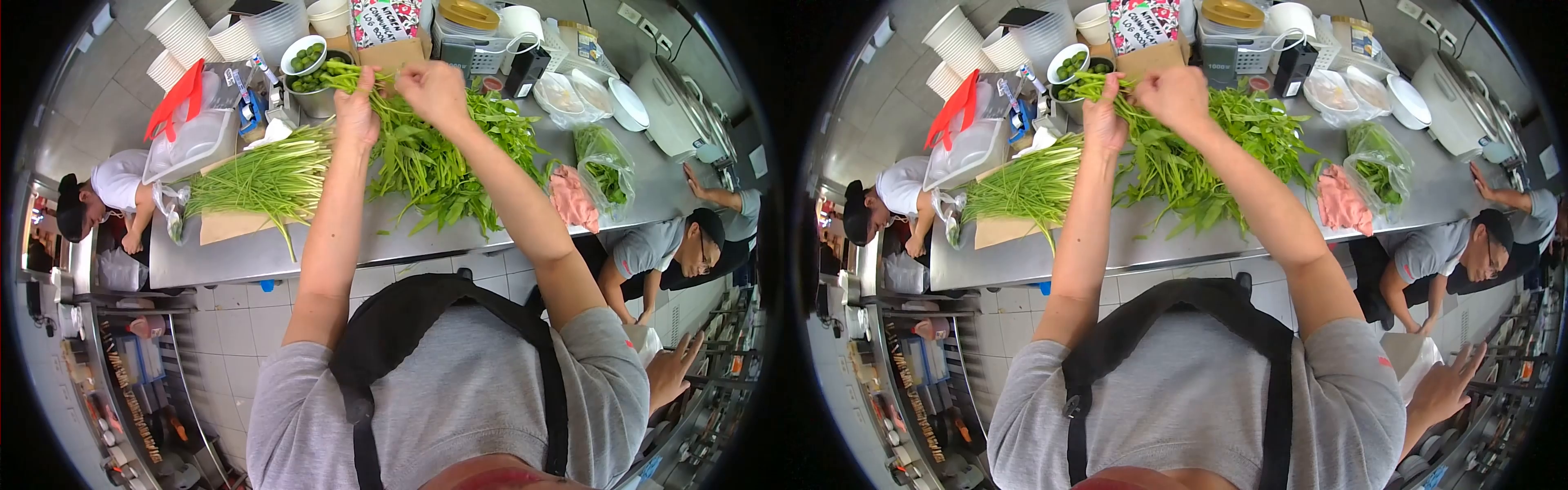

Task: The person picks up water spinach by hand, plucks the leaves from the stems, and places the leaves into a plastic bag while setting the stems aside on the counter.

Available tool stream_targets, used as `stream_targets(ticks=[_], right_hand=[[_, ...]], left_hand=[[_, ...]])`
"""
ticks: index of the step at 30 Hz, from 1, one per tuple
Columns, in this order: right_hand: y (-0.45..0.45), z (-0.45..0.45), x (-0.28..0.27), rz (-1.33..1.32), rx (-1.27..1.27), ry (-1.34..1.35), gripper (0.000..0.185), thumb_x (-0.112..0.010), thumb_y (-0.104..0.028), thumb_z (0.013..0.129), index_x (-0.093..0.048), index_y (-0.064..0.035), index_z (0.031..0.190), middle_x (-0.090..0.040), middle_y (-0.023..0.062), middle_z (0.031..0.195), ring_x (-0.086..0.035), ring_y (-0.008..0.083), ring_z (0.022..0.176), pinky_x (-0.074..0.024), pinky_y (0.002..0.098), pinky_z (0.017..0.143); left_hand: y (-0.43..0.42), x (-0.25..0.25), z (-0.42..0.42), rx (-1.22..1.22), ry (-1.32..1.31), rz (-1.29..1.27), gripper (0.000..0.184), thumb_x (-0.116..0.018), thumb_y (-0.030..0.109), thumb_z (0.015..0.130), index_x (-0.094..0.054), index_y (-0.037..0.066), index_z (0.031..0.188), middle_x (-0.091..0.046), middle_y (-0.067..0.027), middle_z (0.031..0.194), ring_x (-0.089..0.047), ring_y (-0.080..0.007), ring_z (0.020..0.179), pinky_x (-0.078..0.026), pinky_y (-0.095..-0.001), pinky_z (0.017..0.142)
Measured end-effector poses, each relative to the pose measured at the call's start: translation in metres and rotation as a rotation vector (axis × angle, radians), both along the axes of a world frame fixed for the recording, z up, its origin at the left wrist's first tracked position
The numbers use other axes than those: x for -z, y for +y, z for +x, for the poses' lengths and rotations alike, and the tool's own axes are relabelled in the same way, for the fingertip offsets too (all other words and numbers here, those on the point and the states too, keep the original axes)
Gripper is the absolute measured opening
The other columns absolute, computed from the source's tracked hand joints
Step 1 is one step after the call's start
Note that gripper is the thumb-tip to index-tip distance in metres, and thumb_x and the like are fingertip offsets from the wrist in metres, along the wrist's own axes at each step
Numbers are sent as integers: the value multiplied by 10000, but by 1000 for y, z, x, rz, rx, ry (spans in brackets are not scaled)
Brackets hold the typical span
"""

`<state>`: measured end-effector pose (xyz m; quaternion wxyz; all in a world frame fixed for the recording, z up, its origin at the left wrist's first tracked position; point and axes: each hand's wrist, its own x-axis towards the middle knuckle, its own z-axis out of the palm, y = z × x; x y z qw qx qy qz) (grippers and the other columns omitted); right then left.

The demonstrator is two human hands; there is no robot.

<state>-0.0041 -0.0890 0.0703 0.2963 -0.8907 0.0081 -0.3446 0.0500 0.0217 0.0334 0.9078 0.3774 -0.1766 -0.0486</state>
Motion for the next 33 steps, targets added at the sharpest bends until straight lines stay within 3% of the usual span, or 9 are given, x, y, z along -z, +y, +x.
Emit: stream_targets(ticks=[2,7,11,14,17,19,22,28,33], right_hand=[[-18,2,-7,-27,109,-46,147,-540,-183,644,-621,-72,696,-573,116,588,-580,268,556,-456,347,552],[-39,-4,-14,-387,93,25,280,-515,-101,680,-602,-95,947,-580,156,646,-560,347,632,-453,411,643],[-26,-3,-19,-295,-143,-242,244,-515,-105,694,-610,-89,919,-587,150,703,-565,327,674,-450,407,642],[-29,0,-21,-320,-110,-190,225,-532,-115,702,-612,-93,911,-582,137,749,-564,304,693,-447,386,636],[-32,-6,-24,-138,-72,143,187,-564,-138,677,-630,-122,851,-579,152,820,-571,305,739,-459,389,663],[-26,-8,-19,-193,-72,-177,160,-585,-139,691,-627,-70,828,-550,114,716,-559,269,651,-438,358,589],[-16,-5,-19,-297,-201,-235,131,-583,-135,690,-622,-52,783,-540,113,710,-558,272,633,-442,360,572],[-11,-1,-13,-327,-58,-87,120,-558,-108,648,-608,-42,735,-560,140,682,-553,325,620,-455,372,586],[-36,2,-17,-265,129,-105,137,-543,-109,632,-611,-49,736,-567,157,656,-557,334,619,-462,377,598]], left_hand=[[9,9,14,26,57,-76,196,-585,202,795,-549,22,864,-528,-37,771,-483,-141,686,-417,-277,579],[29,9,29,215,110,-165,239,-575,224,796,-520,25,916,-509,-52,765,-466,-154,660,-388,-277,562],[23,4,26,256,112,-188,237,-607,224,773,-533,21,871,-505,-54,725,-473,-159,639,-397,-279,529],[22,5,28,326,184,-299,238,-608,223,771,-533,21,870,-506,-56,727,-473,-161,641,-398,-281,535],[26,7,31,385,192,-368,236,-612,219,769,-537,24,878,-516,-55,724,-487,-156,641,-403,-278,529],[25,6,28,317,154,-262,228,-613,213,769,-542,24,875,-522,-54,723,-495,-153,639,-406,-277,524],[16,3,20,242,108,-116,197,-617,191,770,-557,27,860,-544,-54,728,-514,-148,632,-413,-276,510],[5,1,8,185,57,45,211,-597,196,784,-544,27,899,-551,-65,769,-514,-156,657,-406,-274,536],[16,6,18,205,115,-39,189,-595,178,783,-543,29,887,-536,-61,754,-494,-154,639,-403,-272,533]])
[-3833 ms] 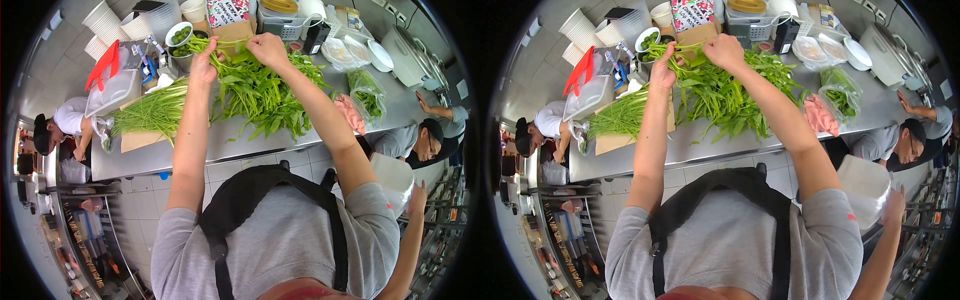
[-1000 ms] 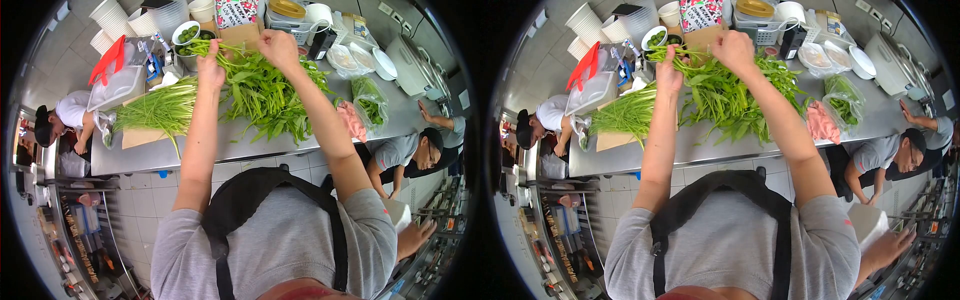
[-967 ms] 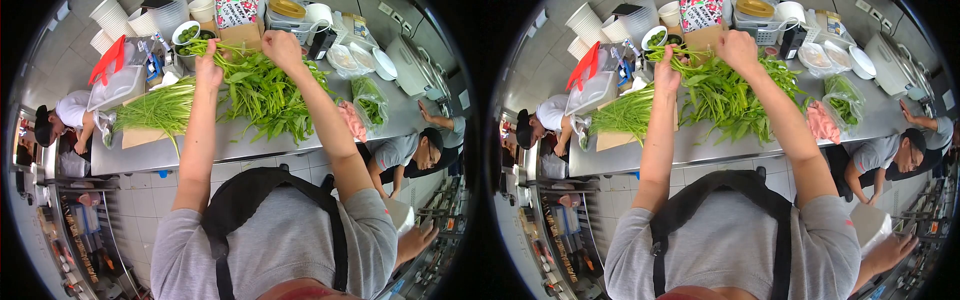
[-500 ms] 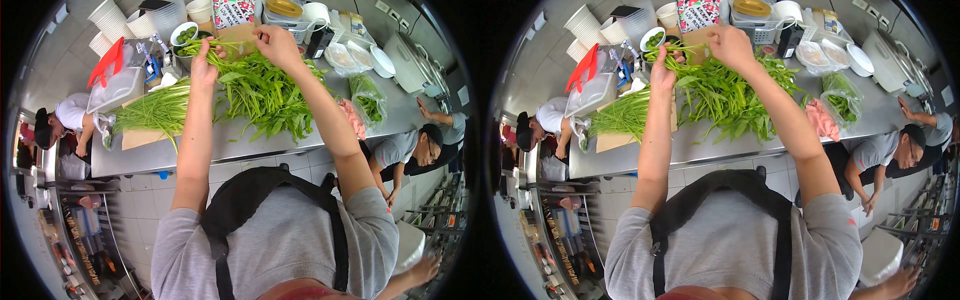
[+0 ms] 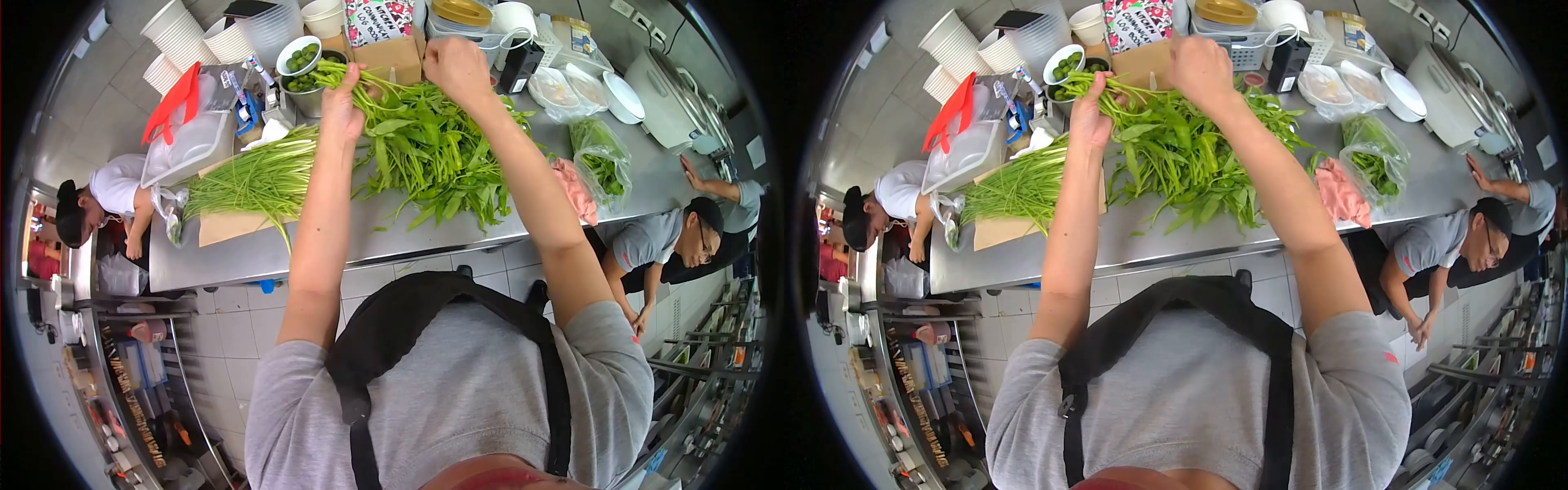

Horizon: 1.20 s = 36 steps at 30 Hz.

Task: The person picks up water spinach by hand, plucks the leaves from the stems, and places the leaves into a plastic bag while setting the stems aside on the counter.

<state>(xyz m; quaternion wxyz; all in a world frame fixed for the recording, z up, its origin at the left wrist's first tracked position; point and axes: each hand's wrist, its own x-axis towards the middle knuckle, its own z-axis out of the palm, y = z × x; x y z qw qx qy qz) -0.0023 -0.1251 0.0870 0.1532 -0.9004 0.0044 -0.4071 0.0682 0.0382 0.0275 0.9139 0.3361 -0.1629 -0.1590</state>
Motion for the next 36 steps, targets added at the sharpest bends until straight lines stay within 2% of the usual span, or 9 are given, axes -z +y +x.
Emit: stream_targets(ticks=[5,6,13,21,22,25,26,33,36], right_hand=[[9,-15,10,1,-10,156,180,-566,-133,636,-641,-92,794,-601,162,764,-587,304,691,-470,366,635],[15,-16,10,46,-75,231,145,-558,-183,678,-657,-119,763,-598,150,689,-585,331,684,-474,408,650],[33,-5,22,386,-197,303,172,-569,-214,660,-661,-127,776,-596,140,650,-587,311,643,-477,384,635],[-17,9,23,85,78,176,196,-549,-137,654,-640,-87,820,-595,145,676,-585,305,660,-460,365,633],[-19,7,22,-44,125,193,220,-556,-142,657,-631,-82,855,-600,151,704,-585,313,688,-459,371,656],[-19,6,7,-31,73,216,250,-564,-145,680,-612,-76,915,-607,153,757,-581,325,733,-457,376,689],[-17,5,2,-30,75,217,250,-564,-145,680,-612,-76,915,-607,153,757,-581,325,733,-457,376,689],[6,4,-16,112,-124,263,273,-577,-196,722,-597,-69,963,-611,135,728,-593,275,682,-457,337,656],[22,3,-17,136,-187,319,351,-612,-254,699,-585,-67,995,-607,140,722,-594,257,665,-453,333,636]], left_hand=[[-1,3,6,-33,46,-66,203,-585,173,790,-536,12,905,-519,-61,748,-482,-150,651,-405,-270,544],[-4,3,5,-33,47,-67,203,-585,173,790,-536,12,905,-519,-61,748,-482,-150,651,-405,-270,544],[-24,1,-12,-81,64,-72,176,-619,148,766,-561,4,851,-559,-60,788,-513,-161,666,-414,-293,531],[3,11,17,-42,190,-81,197,-557,230,803,-536,38,844,-516,-59,771,-444,-163,660,-405,-308,556],[12,16,31,148,166,-199,178,-544,217,814,-522,40,816,-527,-99,833,-481,-194,740,-424,-329,599],[21,28,51,247,310,-270,174,-499,196,838,-499,31,783,-527,-150,946,-506,-258,853,-450,-377,704],[19,30,55,188,381,-288,172,-463,184,848,-474,20,797,-492,-203,1058,-483,-335,971,-422,-446,826],[12,7,33,281,500,-410,171,-504,181,827,-457,18,850,-490,-245,1043,-484,-372,969,-408,-484,847],[3,4,24,177,358,-231,186,-480,202,843,-467,16,838,-473,-205,1100,-447,-348,1041,-374,-463,890]])
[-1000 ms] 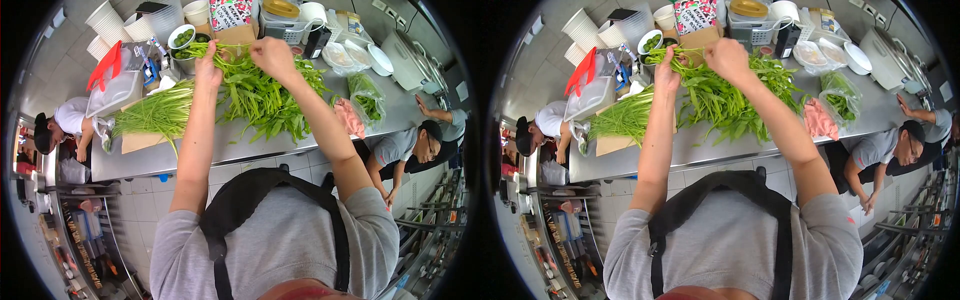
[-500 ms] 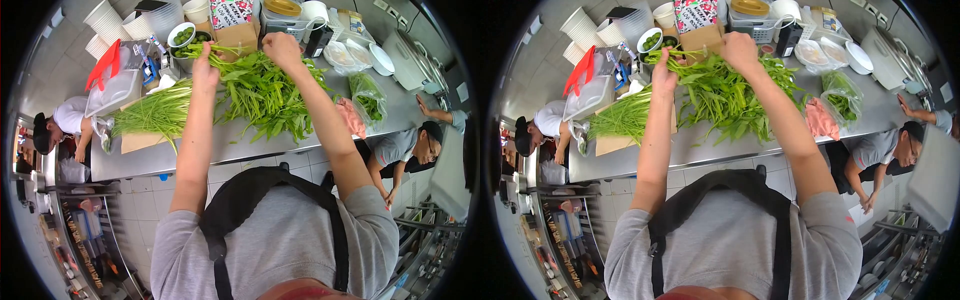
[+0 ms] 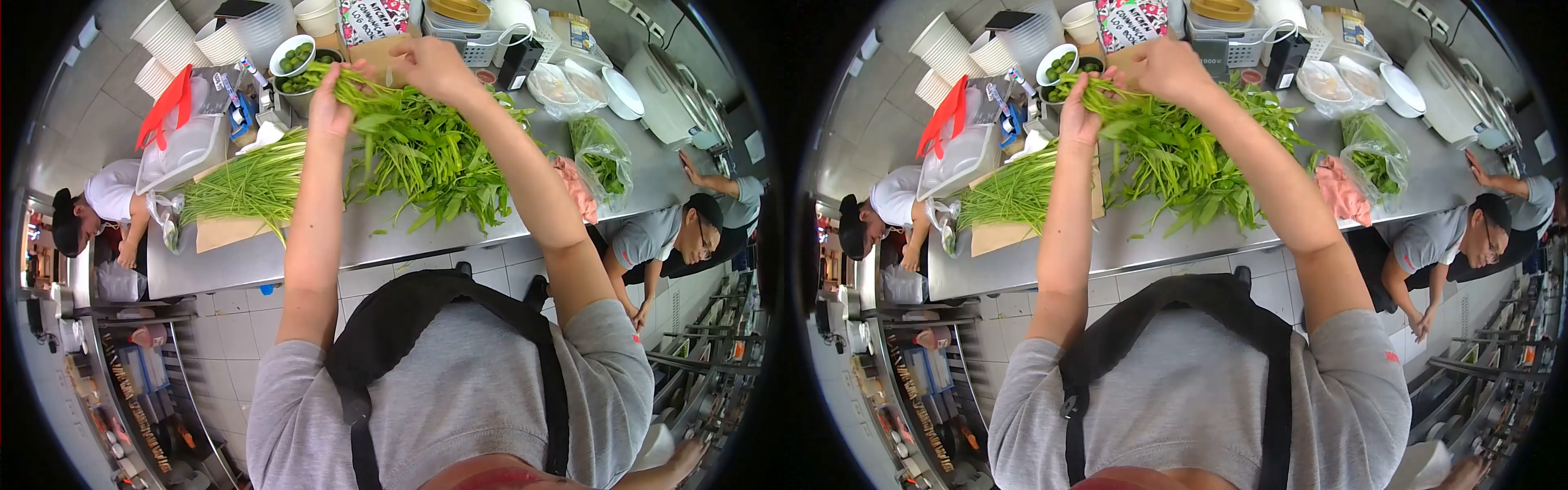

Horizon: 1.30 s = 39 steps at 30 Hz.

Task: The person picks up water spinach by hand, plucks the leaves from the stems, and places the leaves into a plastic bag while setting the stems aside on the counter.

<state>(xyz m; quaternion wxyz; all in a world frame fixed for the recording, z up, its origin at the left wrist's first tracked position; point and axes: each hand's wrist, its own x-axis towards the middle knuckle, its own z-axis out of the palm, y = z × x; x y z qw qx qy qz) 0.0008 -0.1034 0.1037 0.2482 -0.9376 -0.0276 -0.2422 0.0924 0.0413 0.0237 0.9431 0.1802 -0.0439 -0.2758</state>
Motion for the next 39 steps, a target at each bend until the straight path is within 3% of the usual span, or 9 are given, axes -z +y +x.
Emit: stream_targets(ticks=[2,7,11,14,17,20,31,36,39], right_hand=[[11,-11,-2,104,-210,113,428,-662,-293,651,-579,-23,972,-602,158,723,-593,259,669,-451,344,629],[17,-10,16,75,-146,144,439,-668,-281,637,-566,1,958,-609,169,808,-602,248,744,-469,333,664],[-16,8,41,555,-124,286,352,-675,-215,669,-563,29,896,-592,100,684,-567,115,564,-443,238,471],[-60,6,40,1242,-254,371,144,-613,-128,755,-573,-12,830,-564,15,650,-495,70,490,-369,188,398],[-90,-8,35,1499,-429,276,135,-594,-109,776,-554,-6,855,-604,40,775,-534,32,531,-415,117,396],[-109,-10,40,1547,-377,220,140,-584,-108,779,-552,-28,889,-599,19,815,-512,7,529,-412,82,399],[-120,-20,43,1701,-487,238,147,-589,-122,776,-546,-37,887,-605,14,814,-513,1,506,-387,83,365],[-116,-25,41,1666,-280,67,115,-595,-126,772,-562,-32,830,-592,16,750,-462,25,452,-366,120,359],[-140,-37,43,1546,-311,23,123,-571,-112,790,-563,-30,880,-605,18,801,-479,-10,512,-364,93,362]], left_hand=[[-8,0,-7,-26,-417,217,211,-526,230,824,-515,29,887,-498,-134,1088,-460,-255,1036,-389,-384,873],[-21,-27,-44,-71,-500,409,316,-578,241,796,-514,41,1033,-519,-49,1047,-469,-140,966,-397,-306,812],[-12,-42,-32,331,-689,629,396,-587,216,791,-443,59,1125,-506,-44,1068,-463,-153,996,-378,-301,831],[4,-60,-29,-55,-793,719,392,-583,216,792,-451,68,1131,-488,-59,1125,-472,-156,1003,-369,-298,845],[16,-65,-25,-143,-842,712,335,-566,195,803,-488,63,1100,-507,-58,1126,-496,-133,967,-381,-275,814],[13,-60,-40,-257,-985,796,179,-606,93,758,-601,43,930,-590,7,787,-509,-41,709,-399,-187,634],[-33,-12,-61,6,-950,945,280,-618,44,717,-550,4,986,-592,-101,943,-531,-105,705,-438,-230,637],[-46,3,-69,-6,-781,797,113,-633,64,725,-520,62,724,-497,29,584,-436,-26,502,-339,-174,448],[-30,23,-48,-38,-932,1000,91,-618,61,720,-569,43,795,-579,-47,659,-535,-125,553,-412,-235,509]])
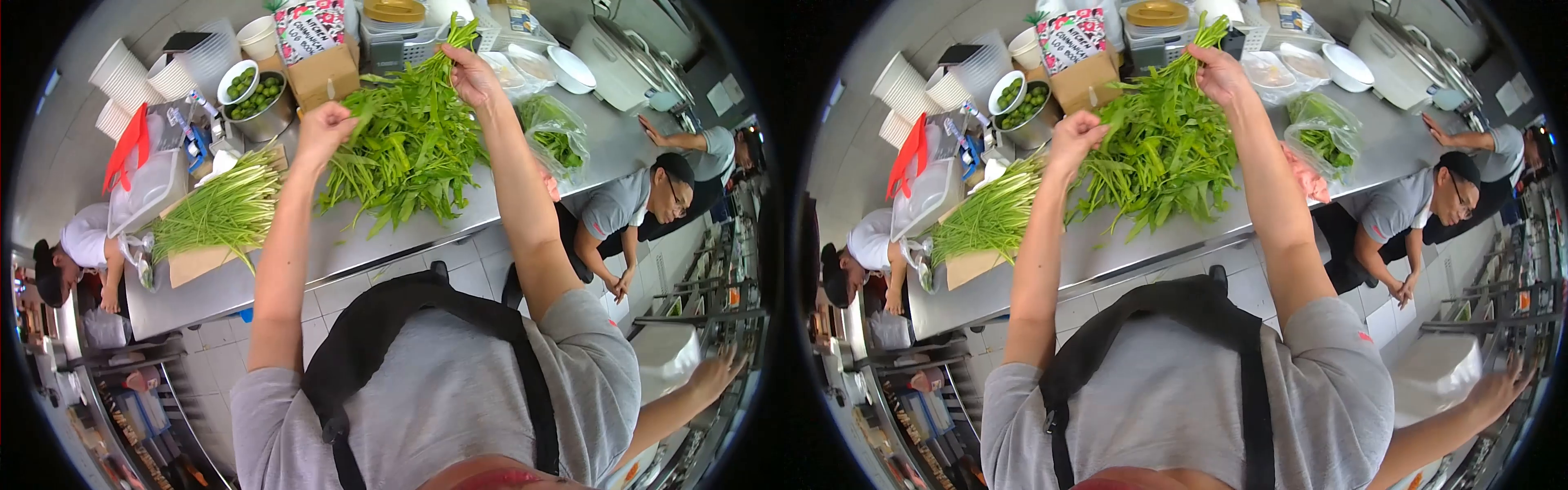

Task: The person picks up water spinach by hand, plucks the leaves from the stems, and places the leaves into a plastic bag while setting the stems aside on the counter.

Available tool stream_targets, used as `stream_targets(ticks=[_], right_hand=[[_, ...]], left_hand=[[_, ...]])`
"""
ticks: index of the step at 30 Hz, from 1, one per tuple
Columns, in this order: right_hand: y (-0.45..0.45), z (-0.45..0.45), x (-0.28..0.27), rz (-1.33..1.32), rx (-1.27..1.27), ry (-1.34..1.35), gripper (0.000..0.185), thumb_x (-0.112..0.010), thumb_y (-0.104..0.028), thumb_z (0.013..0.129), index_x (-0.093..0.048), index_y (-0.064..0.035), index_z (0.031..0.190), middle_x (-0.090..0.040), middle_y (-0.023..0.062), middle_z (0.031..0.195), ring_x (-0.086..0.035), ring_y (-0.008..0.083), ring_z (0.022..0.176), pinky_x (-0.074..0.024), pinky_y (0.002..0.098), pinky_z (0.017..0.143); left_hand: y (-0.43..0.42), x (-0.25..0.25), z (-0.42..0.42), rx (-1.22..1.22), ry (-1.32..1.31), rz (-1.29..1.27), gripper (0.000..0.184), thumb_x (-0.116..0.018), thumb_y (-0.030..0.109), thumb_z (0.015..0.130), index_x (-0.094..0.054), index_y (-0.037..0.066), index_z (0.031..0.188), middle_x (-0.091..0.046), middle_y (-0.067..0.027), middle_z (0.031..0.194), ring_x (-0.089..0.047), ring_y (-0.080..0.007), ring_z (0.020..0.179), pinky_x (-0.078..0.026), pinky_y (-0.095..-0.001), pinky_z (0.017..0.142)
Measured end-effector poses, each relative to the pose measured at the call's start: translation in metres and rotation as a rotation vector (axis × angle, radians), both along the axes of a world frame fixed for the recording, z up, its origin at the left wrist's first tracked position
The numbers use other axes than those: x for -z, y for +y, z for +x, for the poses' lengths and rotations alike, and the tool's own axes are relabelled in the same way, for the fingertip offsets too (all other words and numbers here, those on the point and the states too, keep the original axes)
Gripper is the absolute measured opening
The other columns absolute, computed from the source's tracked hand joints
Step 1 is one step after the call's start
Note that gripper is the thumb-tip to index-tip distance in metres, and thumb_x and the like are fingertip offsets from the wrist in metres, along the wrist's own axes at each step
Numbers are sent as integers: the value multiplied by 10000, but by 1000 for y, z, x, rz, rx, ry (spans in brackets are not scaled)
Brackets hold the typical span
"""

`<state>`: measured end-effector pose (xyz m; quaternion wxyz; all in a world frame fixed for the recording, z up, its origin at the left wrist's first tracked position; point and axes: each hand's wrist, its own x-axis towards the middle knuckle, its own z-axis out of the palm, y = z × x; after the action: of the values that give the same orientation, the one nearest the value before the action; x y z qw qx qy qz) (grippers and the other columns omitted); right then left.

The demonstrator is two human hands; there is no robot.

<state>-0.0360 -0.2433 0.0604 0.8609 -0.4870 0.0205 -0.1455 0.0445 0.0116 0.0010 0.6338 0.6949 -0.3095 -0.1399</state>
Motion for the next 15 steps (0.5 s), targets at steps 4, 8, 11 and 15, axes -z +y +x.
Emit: stream_targets(ticks=[4,8,11,15], right_hand=[[-7,-17,-7,-268,88,35,160,-593,-170,790,-566,-24,850,-542,-28,696,-420,4,477,-369,136,402],[0,-32,-17,-349,126,116,185,-620,-212,773,-530,-52,752,-442,-38,557,-397,43,442,-339,197,407],[-2,-41,-14,-407,131,114,186,-611,-211,780,-553,-35,784,-475,-30,571,-393,41,449,-344,194,411],[10,-64,-15,-553,148,200,237,-633,-241,756,-560,-17,780,-476,-12,572,-382,54,450,-334,202,403]], left_hand=[[18,-11,-5,-36,-689,613,172,-614,91,715,-611,85,887,-615,-95,745,-570,-235,619,-450,-301,579],[2,-47,-25,-315,-975,683,231,-625,145,695,-625,121,925,-589,-172,909,-566,-305,805,-440,-368,708],[-18,-77,-30,-253,-904,645,277,-566,76,701,-605,101,974,-490,-177,1124,-551,-303,803,-433,-371,743],[-58,-88,-35,-132,-1075,36,298,-535,50,704,-581,78,997,-524,-152,1078,-526,-294,884,-413,-354,781]])
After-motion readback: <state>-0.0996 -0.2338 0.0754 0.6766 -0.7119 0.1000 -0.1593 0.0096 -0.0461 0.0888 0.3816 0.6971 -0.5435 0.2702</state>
